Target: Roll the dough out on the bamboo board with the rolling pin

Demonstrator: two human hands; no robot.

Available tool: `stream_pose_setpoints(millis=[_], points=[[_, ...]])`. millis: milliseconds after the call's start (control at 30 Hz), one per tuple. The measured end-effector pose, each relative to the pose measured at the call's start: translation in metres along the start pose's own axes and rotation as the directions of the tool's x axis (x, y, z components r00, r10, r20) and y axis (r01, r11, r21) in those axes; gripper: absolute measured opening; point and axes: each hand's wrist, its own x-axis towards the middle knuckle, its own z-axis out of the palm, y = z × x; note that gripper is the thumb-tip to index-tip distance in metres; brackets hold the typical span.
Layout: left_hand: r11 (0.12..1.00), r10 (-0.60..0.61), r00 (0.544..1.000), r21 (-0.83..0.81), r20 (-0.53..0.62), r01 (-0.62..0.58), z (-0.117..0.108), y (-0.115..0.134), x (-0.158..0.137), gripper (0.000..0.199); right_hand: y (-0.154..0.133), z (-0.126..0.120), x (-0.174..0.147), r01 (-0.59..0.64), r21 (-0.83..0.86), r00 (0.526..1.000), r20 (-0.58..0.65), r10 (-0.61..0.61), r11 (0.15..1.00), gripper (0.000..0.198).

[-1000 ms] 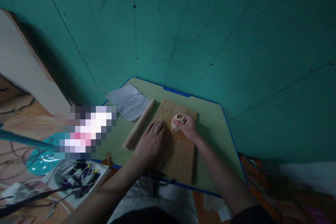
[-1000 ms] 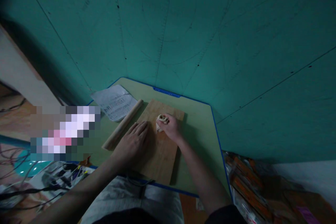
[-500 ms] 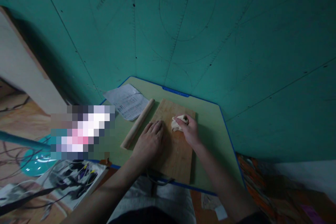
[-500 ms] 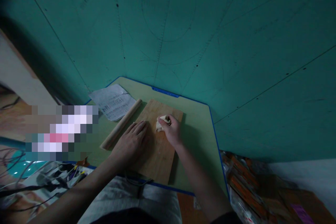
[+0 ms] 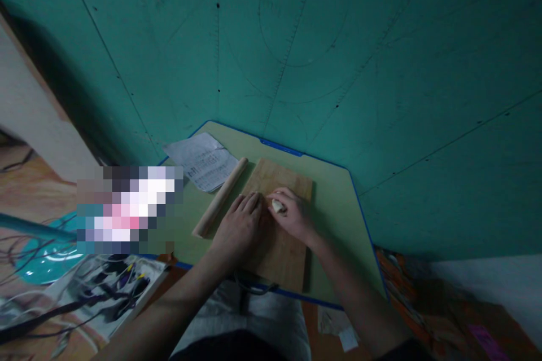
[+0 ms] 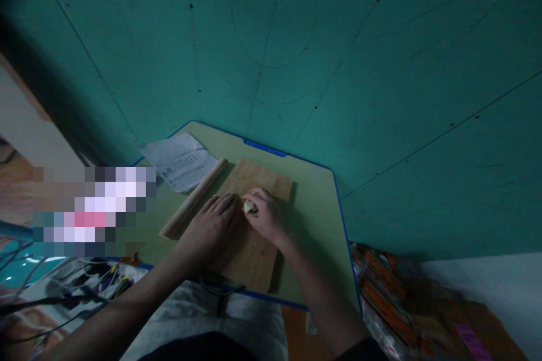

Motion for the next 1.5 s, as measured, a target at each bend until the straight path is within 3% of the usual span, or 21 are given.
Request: stream_pose_setpoints(millis=[133,267,367,700,1200,1267,1400,1500], points=[[1.0,-0.015,1.0,-0.007,-0.009,0.015,-0.002,0.002,0.0,0.035,-0.008,0.006,-0.009,-0.015,0.128,0.984,-0.172,0.037,0.992,0.019],[1.0,-0.024,1.0,0.005,-0.008,0.024,-0.004,0.004,0.0,0.036,-0.014,0.003,-0.011,-0.104,0.313,0.936,-0.29,0.2,0.944,0.011],[1.0,-0.023,1.0,-0.006,-0.003,0.023,-0.004,0.005,0.001,0.037,-0.019,-0.001,-0.012,-0.173,0.381,0.9,-0.314,0.303,0.908,0.008],[1.0,-0.015,1.0,-0.005,0.012,0.015,0.0,0.007,0.003,0.035,-0.024,-0.009,-0.02,-0.275,0.465,0.828,-0.33,0.454,0.841,0.013],[0.999,0.005,1.0,-0.037,0.015,-0.004,0.003,0.009,0.002,0.035,-0.039,-0.02,-0.028,-0.238,0.467,0.824,-0.367,0.431,0.852,0.005],[0.999,0.0,1.0,-0.049,0.015,0.0,0.003,0.009,0.002,0.034,-0.049,-0.031,-0.028,-0.204,0.465,0.826,-0.39,0.407,0.861,0.005],[0.998,0.009,0.999,-0.064,0.03,-0.008,0.001,0.009,0.001,0.035,-0.077,-0.067,-0.021,0.019,0.389,0.816,-0.538,0.21,0.921,0.002],[0.999,0.008,0.999,-0.053,0.037,-0.006,-0.001,0.008,0.002,0.037,-0.078,-0.074,-0.012,0.019,0.428,0.833,-0.507,0.222,0.904,0.006]])
